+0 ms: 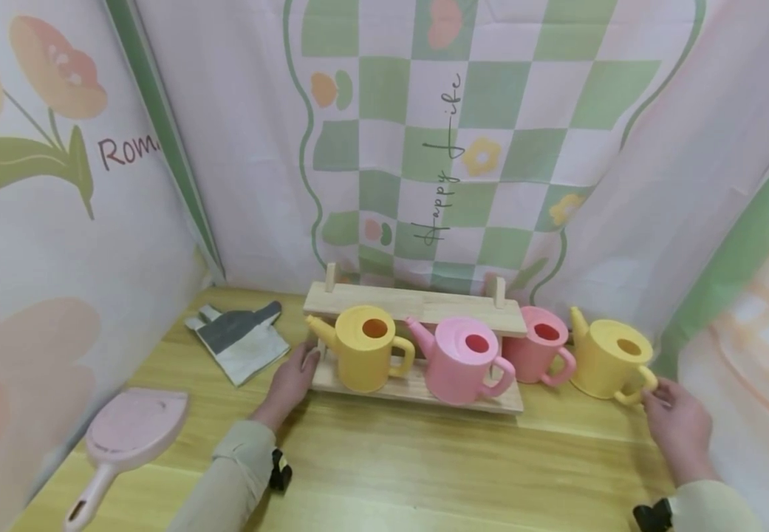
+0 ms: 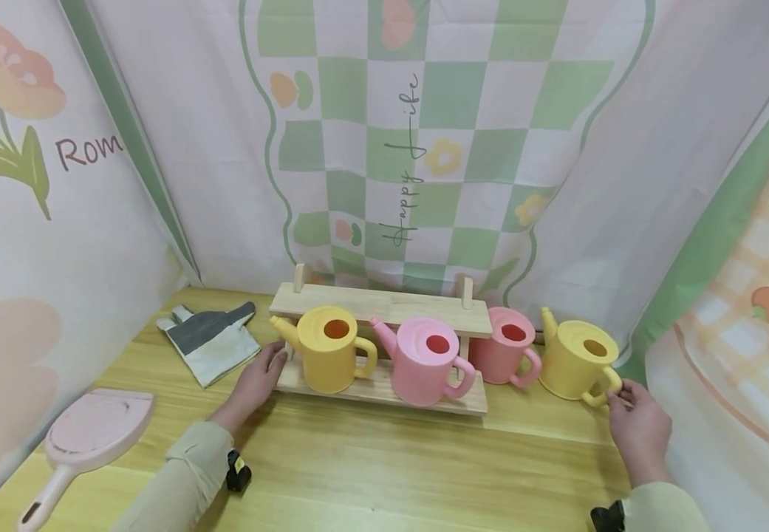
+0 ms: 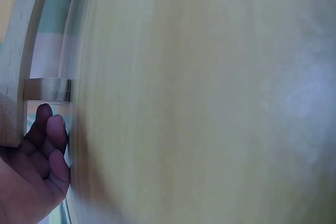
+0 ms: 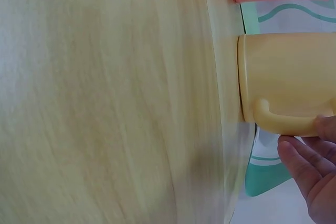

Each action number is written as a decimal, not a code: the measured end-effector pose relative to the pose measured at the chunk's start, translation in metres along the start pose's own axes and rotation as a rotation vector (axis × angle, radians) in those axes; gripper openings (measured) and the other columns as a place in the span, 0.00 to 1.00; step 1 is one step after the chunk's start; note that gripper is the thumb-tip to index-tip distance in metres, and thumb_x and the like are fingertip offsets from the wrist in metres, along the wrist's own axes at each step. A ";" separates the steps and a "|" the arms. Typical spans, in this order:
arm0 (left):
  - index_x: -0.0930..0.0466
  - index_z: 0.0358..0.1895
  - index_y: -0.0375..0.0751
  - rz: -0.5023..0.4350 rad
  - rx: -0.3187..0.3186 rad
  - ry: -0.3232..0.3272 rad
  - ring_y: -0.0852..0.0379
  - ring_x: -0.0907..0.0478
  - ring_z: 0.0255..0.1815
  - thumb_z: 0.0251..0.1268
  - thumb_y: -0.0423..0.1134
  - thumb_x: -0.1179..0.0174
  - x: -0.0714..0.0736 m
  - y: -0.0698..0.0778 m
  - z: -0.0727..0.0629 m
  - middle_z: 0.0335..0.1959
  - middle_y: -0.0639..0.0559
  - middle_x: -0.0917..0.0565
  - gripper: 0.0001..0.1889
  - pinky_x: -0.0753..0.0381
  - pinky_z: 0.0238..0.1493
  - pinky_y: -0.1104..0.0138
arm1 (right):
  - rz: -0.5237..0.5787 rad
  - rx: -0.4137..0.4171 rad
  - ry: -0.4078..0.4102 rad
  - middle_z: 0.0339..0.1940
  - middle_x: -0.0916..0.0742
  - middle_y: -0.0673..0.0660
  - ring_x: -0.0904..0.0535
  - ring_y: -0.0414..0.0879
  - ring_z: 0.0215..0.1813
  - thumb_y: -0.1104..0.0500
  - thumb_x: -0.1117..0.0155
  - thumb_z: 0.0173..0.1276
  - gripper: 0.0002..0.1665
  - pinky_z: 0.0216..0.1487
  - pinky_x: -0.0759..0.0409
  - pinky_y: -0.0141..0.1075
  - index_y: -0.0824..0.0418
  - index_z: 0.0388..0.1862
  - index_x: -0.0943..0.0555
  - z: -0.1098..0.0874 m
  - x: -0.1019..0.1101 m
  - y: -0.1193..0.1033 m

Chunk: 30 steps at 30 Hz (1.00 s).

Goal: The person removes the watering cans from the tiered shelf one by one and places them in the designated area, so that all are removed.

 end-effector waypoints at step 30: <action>0.39 0.73 0.45 -0.011 -0.010 -0.011 0.37 0.37 0.70 0.78 0.58 0.61 0.001 0.001 -0.001 0.71 0.40 0.33 0.30 0.39 0.69 0.43 | 0.175 0.167 0.202 0.54 0.16 0.65 0.32 0.15 0.38 0.56 0.41 0.73 0.20 0.39 0.31 0.11 0.64 0.60 0.21 -0.045 -0.010 -0.105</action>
Point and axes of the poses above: each hand's wrist, its own z-axis towards the middle knuckle, its own x-axis out of the back of the hand, y = z × x, the point moved 2 cm from there along z, towards the middle knuckle
